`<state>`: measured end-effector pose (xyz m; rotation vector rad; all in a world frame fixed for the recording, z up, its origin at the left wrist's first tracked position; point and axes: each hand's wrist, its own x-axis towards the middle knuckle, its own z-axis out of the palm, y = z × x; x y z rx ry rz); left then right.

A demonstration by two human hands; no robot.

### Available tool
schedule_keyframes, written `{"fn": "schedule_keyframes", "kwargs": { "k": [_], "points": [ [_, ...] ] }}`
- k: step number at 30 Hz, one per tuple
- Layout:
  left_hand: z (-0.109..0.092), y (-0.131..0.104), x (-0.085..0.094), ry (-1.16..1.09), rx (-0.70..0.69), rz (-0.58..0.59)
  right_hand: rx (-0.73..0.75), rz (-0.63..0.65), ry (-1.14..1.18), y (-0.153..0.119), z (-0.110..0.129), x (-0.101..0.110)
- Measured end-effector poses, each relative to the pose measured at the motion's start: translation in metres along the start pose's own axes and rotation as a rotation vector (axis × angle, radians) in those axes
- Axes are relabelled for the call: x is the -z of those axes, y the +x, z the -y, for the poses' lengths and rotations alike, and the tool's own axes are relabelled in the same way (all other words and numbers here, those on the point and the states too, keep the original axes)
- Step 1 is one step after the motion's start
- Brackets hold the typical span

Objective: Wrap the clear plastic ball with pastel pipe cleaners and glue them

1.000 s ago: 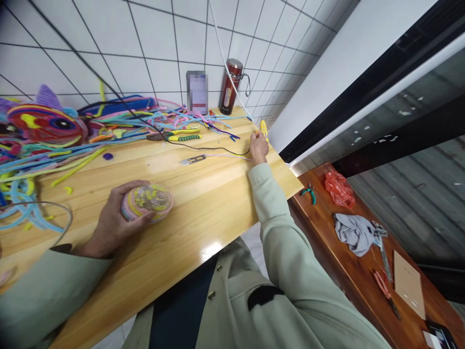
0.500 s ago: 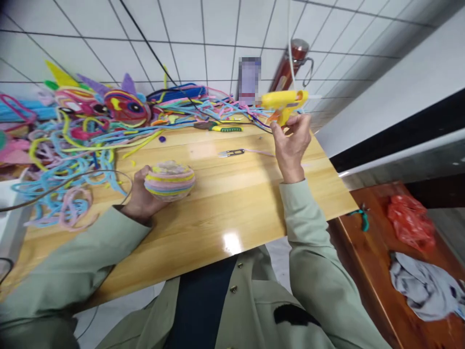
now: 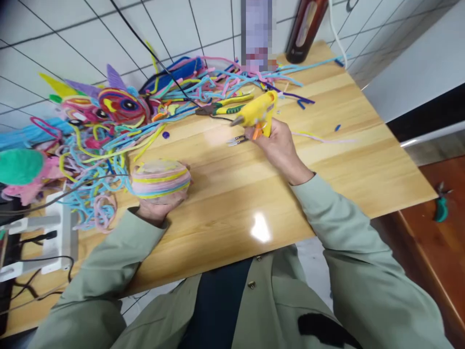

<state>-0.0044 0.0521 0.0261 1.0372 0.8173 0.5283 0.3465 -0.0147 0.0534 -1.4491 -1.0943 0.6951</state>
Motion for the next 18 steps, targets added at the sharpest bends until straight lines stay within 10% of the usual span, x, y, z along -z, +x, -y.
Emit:
{"fn": "schedule_keyframes", "kwargs": {
  "k": [5, 12, 18],
  "points": [
    [0.005, -0.004, -0.011, 0.207, -0.233, -0.167, -0.031, 0.037, -0.079, -0.004, 0.001, -0.003],
    [0.018, -0.009, -0.014, 0.876, -1.088, -0.140, -0.183, 0.400, 0.017, -0.020, 0.016, -0.002],
    [0.028, -0.021, -0.008, 1.173, -1.203, -0.054, -0.276, 0.596, 0.194, -0.032, 0.020, -0.001]
  ]
}}
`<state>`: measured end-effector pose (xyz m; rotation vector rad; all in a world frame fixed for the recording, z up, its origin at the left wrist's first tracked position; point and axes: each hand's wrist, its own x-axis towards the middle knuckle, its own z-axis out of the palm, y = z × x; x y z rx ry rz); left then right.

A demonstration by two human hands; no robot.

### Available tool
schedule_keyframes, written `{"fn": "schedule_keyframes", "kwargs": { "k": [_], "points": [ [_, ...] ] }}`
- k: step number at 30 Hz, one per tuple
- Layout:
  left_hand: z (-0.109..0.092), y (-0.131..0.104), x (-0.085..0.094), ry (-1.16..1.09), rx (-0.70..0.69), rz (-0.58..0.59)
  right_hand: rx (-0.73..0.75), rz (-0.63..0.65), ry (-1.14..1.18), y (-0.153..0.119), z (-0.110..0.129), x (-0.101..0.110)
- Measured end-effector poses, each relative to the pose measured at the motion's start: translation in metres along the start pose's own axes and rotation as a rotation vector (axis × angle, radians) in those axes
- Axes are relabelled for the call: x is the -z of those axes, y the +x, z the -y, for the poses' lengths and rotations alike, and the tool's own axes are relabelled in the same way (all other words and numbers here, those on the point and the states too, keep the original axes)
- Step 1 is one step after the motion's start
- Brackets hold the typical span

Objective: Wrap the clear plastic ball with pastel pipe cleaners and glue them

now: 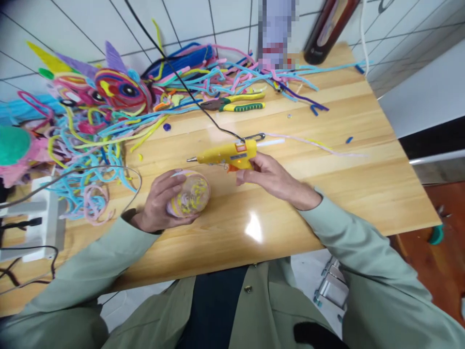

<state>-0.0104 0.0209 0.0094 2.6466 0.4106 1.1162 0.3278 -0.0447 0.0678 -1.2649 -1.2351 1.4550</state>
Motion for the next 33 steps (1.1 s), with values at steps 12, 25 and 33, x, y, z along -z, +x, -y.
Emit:
{"fn": "schedule_keyframes", "kwargs": {
  "k": [12, 25, 33],
  "points": [
    [-0.007, -0.007, 0.002, -0.059, 0.325, 0.132, -0.009, -0.014, -0.158, 0.004, -0.001, 0.001],
    [-0.007, 0.004, 0.002, -0.044, 0.162, 0.044, -0.004, 0.073, -0.250, 0.002, -0.010, 0.003],
    [-0.008, 0.009, 0.005, -0.108, 0.180, 0.041, 0.055, 0.136, -0.337, 0.006, -0.013, 0.004]
  ]
}}
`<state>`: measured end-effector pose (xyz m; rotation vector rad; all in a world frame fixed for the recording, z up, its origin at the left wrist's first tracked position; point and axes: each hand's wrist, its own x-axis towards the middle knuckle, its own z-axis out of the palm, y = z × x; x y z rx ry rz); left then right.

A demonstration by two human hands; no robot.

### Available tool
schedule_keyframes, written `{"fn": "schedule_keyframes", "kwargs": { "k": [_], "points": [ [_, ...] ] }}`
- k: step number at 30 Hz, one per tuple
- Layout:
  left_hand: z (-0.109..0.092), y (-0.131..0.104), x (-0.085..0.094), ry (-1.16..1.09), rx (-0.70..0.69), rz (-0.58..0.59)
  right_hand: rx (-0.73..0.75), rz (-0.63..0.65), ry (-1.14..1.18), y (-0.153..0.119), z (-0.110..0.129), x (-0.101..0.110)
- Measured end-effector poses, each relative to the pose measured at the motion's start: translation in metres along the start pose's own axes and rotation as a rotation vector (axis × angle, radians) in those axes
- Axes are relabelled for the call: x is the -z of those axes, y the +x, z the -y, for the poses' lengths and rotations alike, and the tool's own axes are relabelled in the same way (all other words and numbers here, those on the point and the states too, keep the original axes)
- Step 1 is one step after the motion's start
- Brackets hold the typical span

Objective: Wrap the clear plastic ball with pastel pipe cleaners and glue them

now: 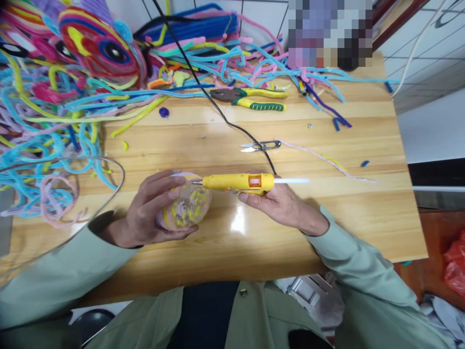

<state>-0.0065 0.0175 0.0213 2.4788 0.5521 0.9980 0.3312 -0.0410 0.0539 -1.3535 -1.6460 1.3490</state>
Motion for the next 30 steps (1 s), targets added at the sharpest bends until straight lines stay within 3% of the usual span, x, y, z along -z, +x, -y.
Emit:
{"fn": "schedule_keyframes", "kwargs": {
  "k": [15, 30],
  "points": [
    [0.0030, 0.0024, -0.0062, 0.038, -0.123, -0.053, 0.054, -0.011, 0.012, 0.0032, -0.0034, -0.0060],
    [0.0012, -0.0003, -0.0084, 0.072, -0.096, -0.074, 0.142, -0.028, -0.112, 0.0033, -0.0054, -0.0059]
  ]
}}
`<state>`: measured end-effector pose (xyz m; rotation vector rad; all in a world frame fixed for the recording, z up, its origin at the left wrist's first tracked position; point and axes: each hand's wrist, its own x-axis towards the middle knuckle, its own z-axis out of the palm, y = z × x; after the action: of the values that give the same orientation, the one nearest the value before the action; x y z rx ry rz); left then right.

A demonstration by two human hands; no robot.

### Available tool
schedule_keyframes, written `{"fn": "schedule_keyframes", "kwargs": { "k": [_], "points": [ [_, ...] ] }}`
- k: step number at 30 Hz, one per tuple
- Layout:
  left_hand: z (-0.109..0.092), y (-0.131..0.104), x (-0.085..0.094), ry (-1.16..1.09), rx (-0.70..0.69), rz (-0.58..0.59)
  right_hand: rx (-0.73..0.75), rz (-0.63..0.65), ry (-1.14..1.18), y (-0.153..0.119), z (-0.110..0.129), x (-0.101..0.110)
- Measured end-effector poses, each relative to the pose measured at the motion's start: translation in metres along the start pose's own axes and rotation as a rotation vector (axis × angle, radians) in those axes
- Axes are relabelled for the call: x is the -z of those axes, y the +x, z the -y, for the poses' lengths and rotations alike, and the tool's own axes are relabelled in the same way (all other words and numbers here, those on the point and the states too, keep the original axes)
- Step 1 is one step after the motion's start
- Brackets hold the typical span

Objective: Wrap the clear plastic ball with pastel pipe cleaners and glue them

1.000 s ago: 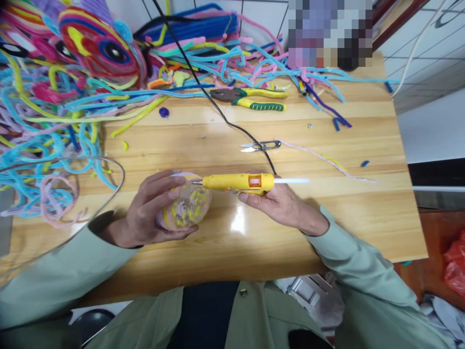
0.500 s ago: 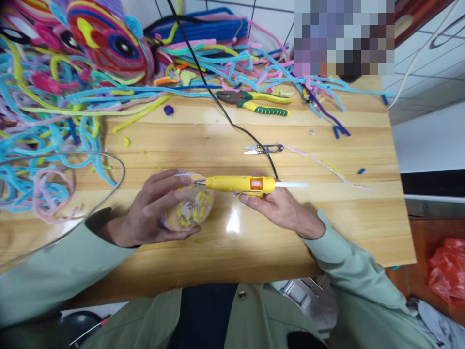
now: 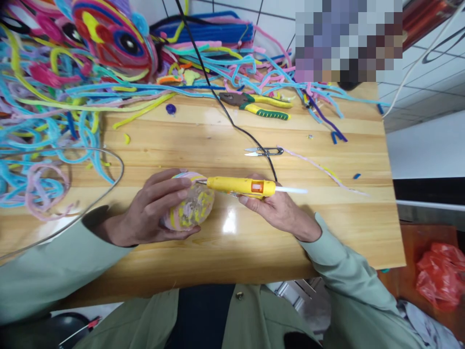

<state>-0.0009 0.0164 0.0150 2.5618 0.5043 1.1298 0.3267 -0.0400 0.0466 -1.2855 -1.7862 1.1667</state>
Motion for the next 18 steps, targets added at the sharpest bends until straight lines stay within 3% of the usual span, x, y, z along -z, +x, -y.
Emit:
{"fn": "schedule_keyframes", "kwargs": {
  "k": [18],
  "points": [
    [0.0005, 0.0002, 0.0002, -0.041, 0.007, 0.002, -0.015, -0.010, -0.006, -0.0032, -0.0008, -0.0004]
  ]
}}
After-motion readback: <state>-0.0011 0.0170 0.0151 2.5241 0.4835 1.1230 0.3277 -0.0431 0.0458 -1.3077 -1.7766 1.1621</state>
